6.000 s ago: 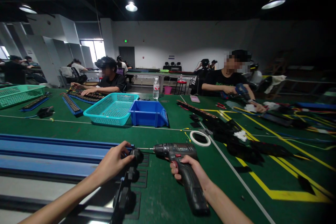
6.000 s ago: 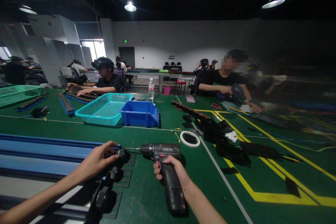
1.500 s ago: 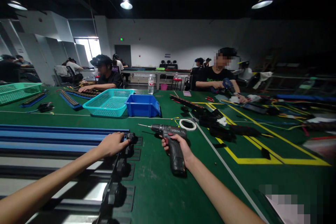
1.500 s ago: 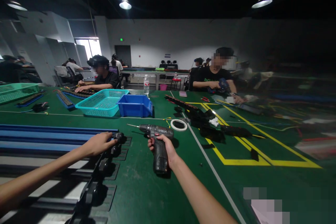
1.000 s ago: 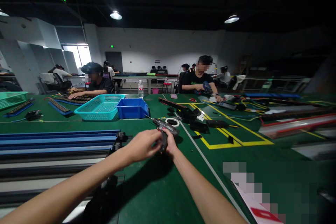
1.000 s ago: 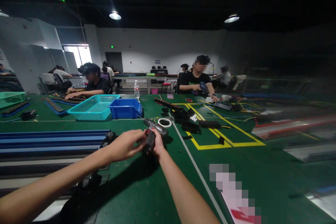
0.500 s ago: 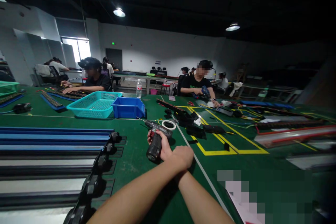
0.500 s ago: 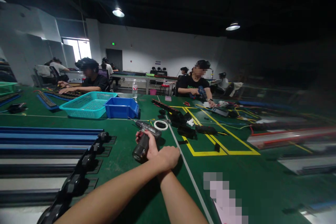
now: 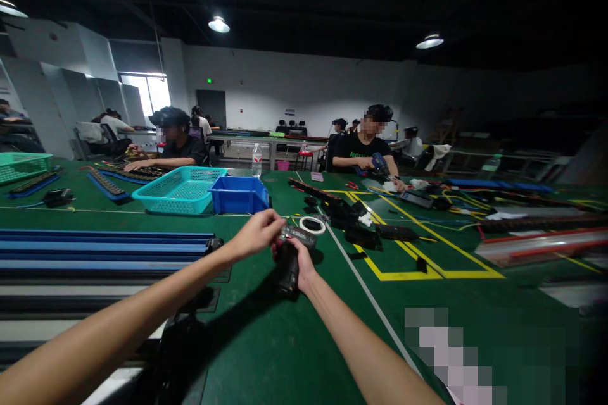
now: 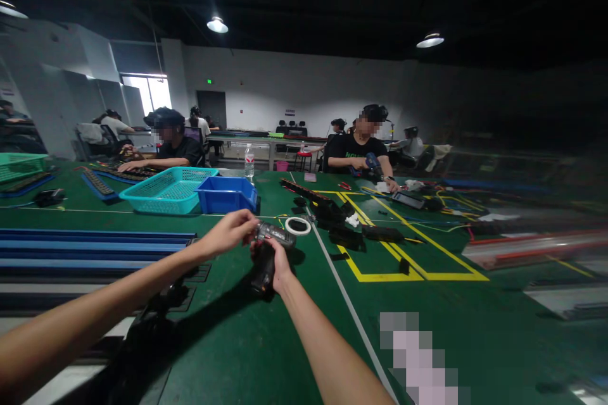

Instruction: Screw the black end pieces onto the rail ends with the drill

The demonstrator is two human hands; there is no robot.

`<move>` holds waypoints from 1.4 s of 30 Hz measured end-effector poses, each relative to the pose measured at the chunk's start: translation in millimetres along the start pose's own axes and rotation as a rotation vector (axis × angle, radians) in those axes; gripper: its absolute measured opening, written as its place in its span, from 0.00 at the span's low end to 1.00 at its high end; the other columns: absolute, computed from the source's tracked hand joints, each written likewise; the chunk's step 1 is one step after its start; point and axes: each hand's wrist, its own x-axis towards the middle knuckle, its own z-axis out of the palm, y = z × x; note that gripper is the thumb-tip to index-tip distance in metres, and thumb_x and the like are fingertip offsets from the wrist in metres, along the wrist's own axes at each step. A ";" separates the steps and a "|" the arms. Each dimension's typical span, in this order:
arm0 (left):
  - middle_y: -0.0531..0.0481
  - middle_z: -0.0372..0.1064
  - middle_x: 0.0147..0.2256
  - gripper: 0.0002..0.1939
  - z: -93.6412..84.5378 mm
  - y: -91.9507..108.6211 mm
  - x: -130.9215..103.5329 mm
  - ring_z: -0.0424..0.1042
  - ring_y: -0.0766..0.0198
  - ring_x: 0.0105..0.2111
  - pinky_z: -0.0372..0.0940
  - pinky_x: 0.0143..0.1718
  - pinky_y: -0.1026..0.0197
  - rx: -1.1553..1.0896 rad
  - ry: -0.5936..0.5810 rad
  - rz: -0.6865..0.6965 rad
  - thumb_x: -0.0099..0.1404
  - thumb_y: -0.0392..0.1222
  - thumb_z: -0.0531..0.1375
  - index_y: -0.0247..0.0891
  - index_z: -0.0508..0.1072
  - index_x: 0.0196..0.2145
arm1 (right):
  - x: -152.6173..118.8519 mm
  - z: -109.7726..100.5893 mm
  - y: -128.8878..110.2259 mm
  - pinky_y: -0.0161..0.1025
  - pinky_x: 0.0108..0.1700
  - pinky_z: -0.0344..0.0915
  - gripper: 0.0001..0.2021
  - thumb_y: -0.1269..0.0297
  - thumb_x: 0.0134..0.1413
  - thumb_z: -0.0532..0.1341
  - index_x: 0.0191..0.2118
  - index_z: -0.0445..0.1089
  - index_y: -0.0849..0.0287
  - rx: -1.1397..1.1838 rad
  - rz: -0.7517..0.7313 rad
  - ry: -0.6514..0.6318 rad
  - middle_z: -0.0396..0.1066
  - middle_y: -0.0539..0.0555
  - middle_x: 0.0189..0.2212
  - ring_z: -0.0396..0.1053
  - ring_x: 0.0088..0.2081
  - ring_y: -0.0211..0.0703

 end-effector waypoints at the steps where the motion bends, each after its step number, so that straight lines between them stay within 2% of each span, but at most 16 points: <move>1: 0.54 0.64 0.21 0.17 -27.9 -5.7 -12.0 0.64 0.69 0.20 0.59 0.22 0.67 -0.016 0.085 -0.022 0.62 0.53 0.55 0.34 0.65 0.33 | -2.1 2.2 2.8 0.38 0.29 0.70 0.13 0.62 0.49 0.59 0.40 0.66 0.63 0.015 0.004 0.001 0.72 0.54 0.28 0.70 0.28 0.42; 3: 0.53 0.65 0.21 0.18 -77.9 -20.3 -38.6 0.64 0.68 0.21 0.60 0.23 0.66 -0.016 0.290 -0.086 0.59 0.55 0.59 0.34 0.66 0.32 | -6.6 9.5 10.2 0.37 0.31 0.70 0.14 0.64 0.50 0.59 0.43 0.66 0.64 0.055 0.022 -0.013 0.72 0.55 0.30 0.71 0.30 0.41; 5: 0.52 0.66 0.22 0.21 -115.6 -36.8 -65.2 0.65 0.67 0.22 0.61 0.24 0.65 -0.027 0.510 -0.143 0.55 0.56 0.61 0.32 0.68 0.32 | -10.8 19.8 19.8 0.37 0.33 0.70 0.15 0.64 0.50 0.59 0.45 0.65 0.64 0.095 0.059 -0.054 0.72 0.56 0.32 0.71 0.32 0.41; 7: 0.51 0.68 0.24 0.23 -138.6 -52.6 -87.3 0.68 0.66 0.25 0.63 0.27 0.64 -0.094 0.640 -0.195 0.52 0.57 0.63 0.31 0.69 0.33 | -14.6 30.3 29.7 0.37 0.34 0.70 0.16 0.64 0.51 0.58 0.45 0.65 0.64 0.110 0.110 -0.116 0.72 0.57 0.32 0.71 0.33 0.41; 9: 0.50 0.69 0.27 0.24 -148.7 -65.7 -102.0 0.70 0.64 0.28 0.65 0.30 0.63 -0.161 0.678 -0.222 0.51 0.57 0.64 0.31 0.70 0.35 | -17.5 37.7 37.9 0.37 0.35 0.69 0.15 0.64 0.51 0.57 0.44 0.66 0.65 0.106 0.166 -0.176 0.71 0.58 0.33 0.70 0.33 0.41; 12: 0.50 0.69 0.27 0.23 -147.8 -77.2 -110.2 0.70 0.65 0.28 0.66 0.30 0.64 -0.188 0.719 -0.215 0.51 0.56 0.63 0.31 0.70 0.34 | -19.1 40.1 44.5 0.34 0.34 0.69 0.12 0.65 0.49 0.56 0.39 0.67 0.68 0.068 0.272 -0.224 0.71 0.58 0.32 0.70 0.32 0.40; 15: 0.52 0.66 0.24 0.23 -139.8 -80.5 -109.8 0.67 0.68 0.24 0.63 0.25 0.65 -0.173 0.714 -0.195 0.53 0.57 0.62 0.32 0.69 0.32 | -17.6 36.1 45.5 0.32 0.34 0.68 0.12 0.64 0.49 0.57 0.35 0.67 0.69 0.046 0.328 -0.215 0.71 0.60 0.31 0.70 0.32 0.40; 21: 0.56 0.59 0.18 0.23 -135.3 -82.0 -112.0 0.59 0.72 0.18 0.55 0.20 0.67 -0.158 0.661 -0.173 0.54 0.58 0.62 0.33 0.66 0.25 | -14.1 32.8 43.8 0.32 0.34 0.67 0.14 0.66 0.49 0.57 0.42 0.66 0.67 0.106 0.266 -0.195 0.70 0.58 0.32 0.69 0.33 0.39; 29: 0.48 0.69 0.26 0.23 -142.8 -96.4 -111.5 0.68 0.67 0.26 0.63 0.28 0.64 -0.233 0.619 -0.176 0.53 0.55 0.64 0.30 0.71 0.35 | -15.2 36.8 42.5 0.32 0.34 0.68 0.18 0.66 0.50 0.56 0.46 0.64 0.70 0.089 0.289 -0.185 0.70 0.58 0.32 0.69 0.33 0.40; 32: 0.49 0.69 0.25 0.22 -146.3 -105.7 -110.0 0.68 0.67 0.25 0.62 0.28 0.65 -0.216 0.622 -0.179 0.53 0.55 0.64 0.30 0.71 0.34 | -16.7 38.7 42.3 0.32 0.34 0.68 0.16 0.66 0.49 0.56 0.43 0.66 0.71 0.054 0.315 -0.171 0.70 0.58 0.31 0.69 0.32 0.40; 35: 0.49 0.70 0.24 0.21 -148.6 -111.5 -109.8 0.68 0.67 0.23 0.62 0.27 0.65 -0.168 0.557 -0.182 0.54 0.54 0.63 0.31 0.71 0.33 | -18.1 40.0 42.4 0.31 0.34 0.68 0.13 0.66 0.48 0.57 0.38 0.67 0.71 0.022 0.329 -0.168 0.69 0.59 0.32 0.69 0.33 0.40; 38: 0.49 0.70 0.23 0.19 -149.2 -113.0 -110.8 0.68 0.67 0.23 0.62 0.27 0.64 -0.081 0.502 -0.171 0.56 0.53 0.62 0.32 0.71 0.34 | -18.5 40.0 42.6 0.31 0.34 0.68 0.12 0.65 0.48 0.56 0.35 0.67 0.71 -0.005 0.331 -0.178 0.69 0.59 0.32 0.69 0.33 0.40; 42: 0.51 0.70 0.23 0.18 -149.3 -113.7 -111.5 0.68 0.67 0.23 0.62 0.26 0.65 -0.037 0.509 -0.152 0.58 0.52 0.61 0.33 0.69 0.37 | -17.2 39.2 42.8 0.31 0.34 0.68 0.12 0.64 0.48 0.56 0.34 0.67 0.70 0.005 0.338 -0.186 0.69 0.59 0.32 0.69 0.33 0.40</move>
